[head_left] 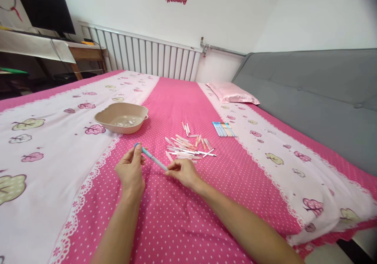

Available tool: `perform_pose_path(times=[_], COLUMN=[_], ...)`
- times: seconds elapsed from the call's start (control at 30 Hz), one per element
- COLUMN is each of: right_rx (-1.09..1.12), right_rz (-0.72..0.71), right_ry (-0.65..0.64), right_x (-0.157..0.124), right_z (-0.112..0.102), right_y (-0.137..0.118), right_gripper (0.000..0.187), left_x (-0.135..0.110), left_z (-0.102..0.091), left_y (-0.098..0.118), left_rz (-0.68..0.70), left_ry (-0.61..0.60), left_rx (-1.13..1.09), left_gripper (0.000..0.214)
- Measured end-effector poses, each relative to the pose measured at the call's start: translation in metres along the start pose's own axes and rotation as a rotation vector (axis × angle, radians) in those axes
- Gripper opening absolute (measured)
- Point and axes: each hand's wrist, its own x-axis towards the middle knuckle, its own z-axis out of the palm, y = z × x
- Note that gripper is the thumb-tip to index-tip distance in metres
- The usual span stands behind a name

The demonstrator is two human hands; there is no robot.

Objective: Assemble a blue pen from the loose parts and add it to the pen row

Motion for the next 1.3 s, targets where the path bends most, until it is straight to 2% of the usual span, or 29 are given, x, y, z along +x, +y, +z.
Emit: perform_pose_path(times=[0.3, 0.47, 0.6, 0.8, 0.93, 1.1, 1.3], right_rx=[0.027, 0.069, 0.071, -0.063, -0.191, -0.346, -0.478], right_rz=[-0.026, -0.048, -0.080, -0.149, -0.119, 0.020, 0.217], right_ry=[0.018, 0.108, 0.265, 0.576, 0.730, 0.813, 0.805], right_x=[0.000, 0.009, 0.024, 0.045, 0.057, 0.074, 0.092], right_z=[-0.001, -0.015, -0.044, -0.104, -0.144, -0.181, -0.196], right_y=[-0.004, -0.006, -0.006, -0.001, 0.013, 0.037, 0.075], right_gripper=[0.013, 0.015, 0.023, 0.028, 0.026, 0.019, 0.029], left_x=[-0.002, -0.004, -0.009, -0.019, -0.018, -0.017, -0.020], left_z=[-0.001, -0.003, 0.000, 0.001, 0.001, 0.004, 0.007], left_y=[0.003, 0.004, -0.004, -0.011, -0.011, -0.013, -0.011], left_rz=[-0.002, -0.023, -0.024, -0.073, -0.087, -0.108, -0.097], left_ry=[-0.024, -0.068, -0.110, -0.294, -0.311, -0.304, -0.305], left_rx=[-0.007, 0.058, 0.183, 0.451, 0.484, 0.525, 0.578], left_gripper=[0.037, 0.038, 0.043, 0.056, 0.060, 0.061, 0.062])
